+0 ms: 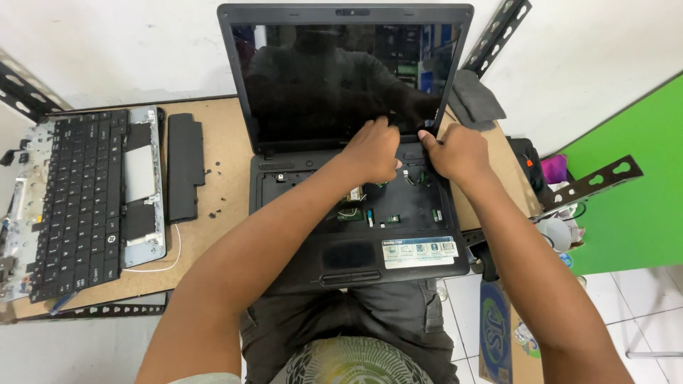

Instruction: Disassembling a laptop by removing screws and prying open the casing to access internal components.

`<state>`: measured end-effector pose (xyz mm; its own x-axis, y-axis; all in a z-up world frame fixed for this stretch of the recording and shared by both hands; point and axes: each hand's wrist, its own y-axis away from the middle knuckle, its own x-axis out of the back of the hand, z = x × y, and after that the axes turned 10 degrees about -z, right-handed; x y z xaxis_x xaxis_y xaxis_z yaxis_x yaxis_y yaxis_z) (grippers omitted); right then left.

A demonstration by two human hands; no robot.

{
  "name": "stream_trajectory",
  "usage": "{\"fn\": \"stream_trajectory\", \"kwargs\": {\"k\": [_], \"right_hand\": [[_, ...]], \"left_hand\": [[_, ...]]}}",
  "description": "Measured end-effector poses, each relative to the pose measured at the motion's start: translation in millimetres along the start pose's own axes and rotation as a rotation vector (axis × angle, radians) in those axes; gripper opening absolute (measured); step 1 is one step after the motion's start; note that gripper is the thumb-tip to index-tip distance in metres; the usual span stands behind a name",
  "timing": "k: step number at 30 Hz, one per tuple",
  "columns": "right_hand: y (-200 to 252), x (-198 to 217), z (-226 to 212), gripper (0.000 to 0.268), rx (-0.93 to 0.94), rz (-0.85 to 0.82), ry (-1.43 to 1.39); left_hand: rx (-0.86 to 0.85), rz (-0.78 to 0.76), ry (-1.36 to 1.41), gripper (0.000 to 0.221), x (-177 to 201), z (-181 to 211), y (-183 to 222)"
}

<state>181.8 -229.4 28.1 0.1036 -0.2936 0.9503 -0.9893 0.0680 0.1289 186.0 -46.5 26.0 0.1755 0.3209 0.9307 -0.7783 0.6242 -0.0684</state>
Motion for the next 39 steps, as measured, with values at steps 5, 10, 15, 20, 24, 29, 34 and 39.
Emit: {"fn": "stream_trajectory", "kwargs": {"k": [5, 10, 15, 20, 24, 29, 34, 39], "right_hand": [[-2, -1, 3, 0.053, -0.018, -0.028, -0.001], [0, 2, 1, 0.054, -0.032, -0.057, -0.007], [1, 4, 0, 0.052, -0.021, -0.058, -0.029], [2, 5, 2, 0.050, -0.020, -0.079, -0.023], [4, 4, 4, 0.047, 0.024, -0.068, -0.057], [6, 8, 4, 0.044, -0.003, -0.104, -0.094], [8, 11, 7, 0.039, 0.015, -0.110, -0.148], [7, 7, 11, 0.040, -0.005, -0.125, -0.195]], "left_hand": [[-0.032, -0.034, 0.031, 0.024, -9, -6, -11], [-0.007, -0.106, -0.003, 0.016, 8, 1, -14], [0.040, -0.203, -0.039, 0.029, 12, 6, -15], [0.031, -0.251, -0.015, 0.025, 7, 5, -23], [0.040, -0.262, 0.025, 0.018, 16, 9, -15], [0.023, -0.298, -0.035, 0.018, 12, 9, -19], [0.029, -0.297, 0.007, 0.015, 23, 12, -13], [0.025, -0.252, 0.017, 0.016, 31, 13, -11]]}}
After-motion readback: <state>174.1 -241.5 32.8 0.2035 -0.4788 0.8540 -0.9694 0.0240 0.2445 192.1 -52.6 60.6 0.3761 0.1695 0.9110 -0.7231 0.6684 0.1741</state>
